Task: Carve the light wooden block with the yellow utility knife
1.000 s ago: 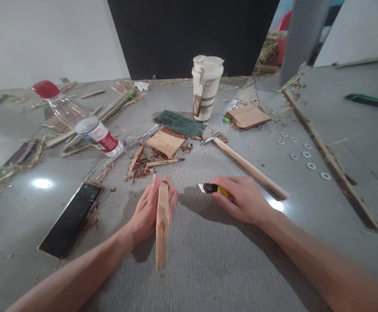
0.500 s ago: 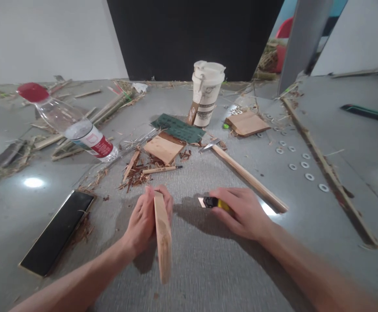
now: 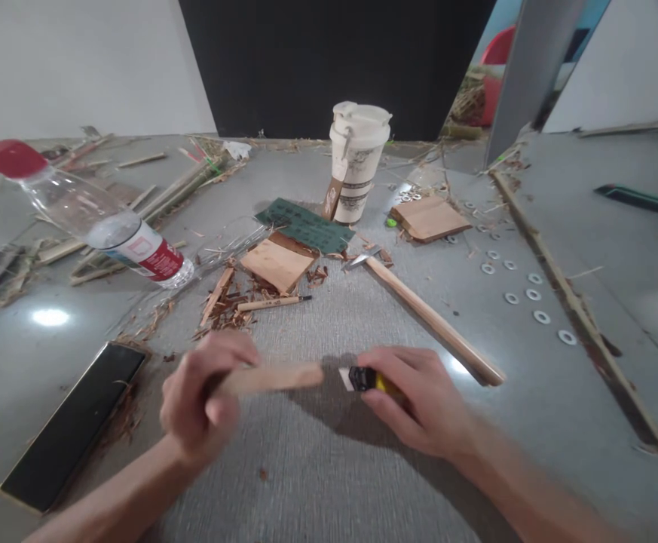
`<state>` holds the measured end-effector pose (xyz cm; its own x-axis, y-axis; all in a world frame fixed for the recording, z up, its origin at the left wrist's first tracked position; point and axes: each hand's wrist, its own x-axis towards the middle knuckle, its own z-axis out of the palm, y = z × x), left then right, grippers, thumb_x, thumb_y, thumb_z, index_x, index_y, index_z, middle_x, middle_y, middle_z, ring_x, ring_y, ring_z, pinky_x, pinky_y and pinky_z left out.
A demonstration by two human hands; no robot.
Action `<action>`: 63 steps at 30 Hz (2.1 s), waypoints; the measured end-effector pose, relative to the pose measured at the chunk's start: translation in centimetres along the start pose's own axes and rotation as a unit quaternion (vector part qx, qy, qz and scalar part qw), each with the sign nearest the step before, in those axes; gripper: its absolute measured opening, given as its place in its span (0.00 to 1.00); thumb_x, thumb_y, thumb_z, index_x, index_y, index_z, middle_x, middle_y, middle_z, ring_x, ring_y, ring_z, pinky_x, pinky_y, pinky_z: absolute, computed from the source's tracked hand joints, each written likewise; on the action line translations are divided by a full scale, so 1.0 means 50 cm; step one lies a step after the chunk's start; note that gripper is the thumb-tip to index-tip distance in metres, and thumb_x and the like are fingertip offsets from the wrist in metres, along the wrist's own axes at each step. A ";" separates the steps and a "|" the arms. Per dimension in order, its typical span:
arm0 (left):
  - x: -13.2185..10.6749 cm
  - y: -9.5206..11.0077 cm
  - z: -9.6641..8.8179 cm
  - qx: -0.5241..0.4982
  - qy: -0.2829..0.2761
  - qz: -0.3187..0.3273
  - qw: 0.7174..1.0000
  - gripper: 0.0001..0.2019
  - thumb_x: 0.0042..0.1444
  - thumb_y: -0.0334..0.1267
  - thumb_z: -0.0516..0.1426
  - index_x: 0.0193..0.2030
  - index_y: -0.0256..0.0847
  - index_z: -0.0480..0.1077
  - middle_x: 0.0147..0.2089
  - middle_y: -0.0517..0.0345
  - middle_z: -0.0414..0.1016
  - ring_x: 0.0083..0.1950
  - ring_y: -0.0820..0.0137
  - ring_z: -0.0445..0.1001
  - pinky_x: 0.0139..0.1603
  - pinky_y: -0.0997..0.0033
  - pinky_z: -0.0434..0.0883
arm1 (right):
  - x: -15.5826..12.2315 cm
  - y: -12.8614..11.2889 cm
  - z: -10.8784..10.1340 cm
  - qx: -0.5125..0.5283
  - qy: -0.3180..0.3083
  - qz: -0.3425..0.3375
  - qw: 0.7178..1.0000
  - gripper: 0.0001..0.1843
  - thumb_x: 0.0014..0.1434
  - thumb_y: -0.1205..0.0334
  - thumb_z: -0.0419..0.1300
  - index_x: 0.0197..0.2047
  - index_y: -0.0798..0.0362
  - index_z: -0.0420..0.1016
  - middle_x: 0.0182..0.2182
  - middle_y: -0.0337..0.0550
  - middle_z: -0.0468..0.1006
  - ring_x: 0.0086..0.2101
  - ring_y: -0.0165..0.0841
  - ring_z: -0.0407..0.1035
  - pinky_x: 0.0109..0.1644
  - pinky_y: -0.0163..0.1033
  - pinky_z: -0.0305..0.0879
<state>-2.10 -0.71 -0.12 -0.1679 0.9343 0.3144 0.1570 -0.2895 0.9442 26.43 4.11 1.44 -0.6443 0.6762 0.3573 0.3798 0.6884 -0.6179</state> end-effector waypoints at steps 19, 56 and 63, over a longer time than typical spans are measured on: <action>0.005 0.004 0.024 0.224 -0.261 0.199 0.918 0.54 0.42 0.77 0.66 0.66 0.44 0.57 0.60 0.35 0.69 0.60 0.41 0.72 0.57 0.37 0.74 | 0.040 -0.073 0.069 0.467 0.033 0.348 0.812 0.13 0.67 0.48 0.62 0.48 0.46 0.74 0.33 0.35 0.67 0.27 0.26 0.59 0.26 0.30 0.58; -0.019 0.005 0.056 0.389 -0.126 0.009 0.913 0.54 0.55 0.46 0.66 0.81 0.41 0.40 0.74 0.32 0.57 0.73 0.40 0.62 0.68 0.28 0.66 | -0.004 -0.039 0.035 -0.146 -0.044 0.043 0.987 0.10 0.77 0.55 0.53 0.48 0.51 0.71 0.37 0.39 0.79 0.33 0.34 0.72 0.34 0.41 0.59; -0.020 0.018 0.047 0.348 -0.138 -0.003 0.927 0.52 0.57 0.45 0.66 0.81 0.46 0.41 0.77 0.35 0.53 0.75 0.41 0.59 0.70 0.29 0.66 | -0.004 -0.053 0.030 -0.175 -0.020 0.027 0.984 0.12 0.79 0.53 0.52 0.48 0.50 0.71 0.33 0.35 0.76 0.29 0.32 0.69 0.32 0.41 0.57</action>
<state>0.51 -1.39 0.17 0.0693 0.9810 0.1812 0.7634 -0.1691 0.6234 24.57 1.76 1.97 -0.6393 0.7087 0.2985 0.6159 0.7043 -0.3531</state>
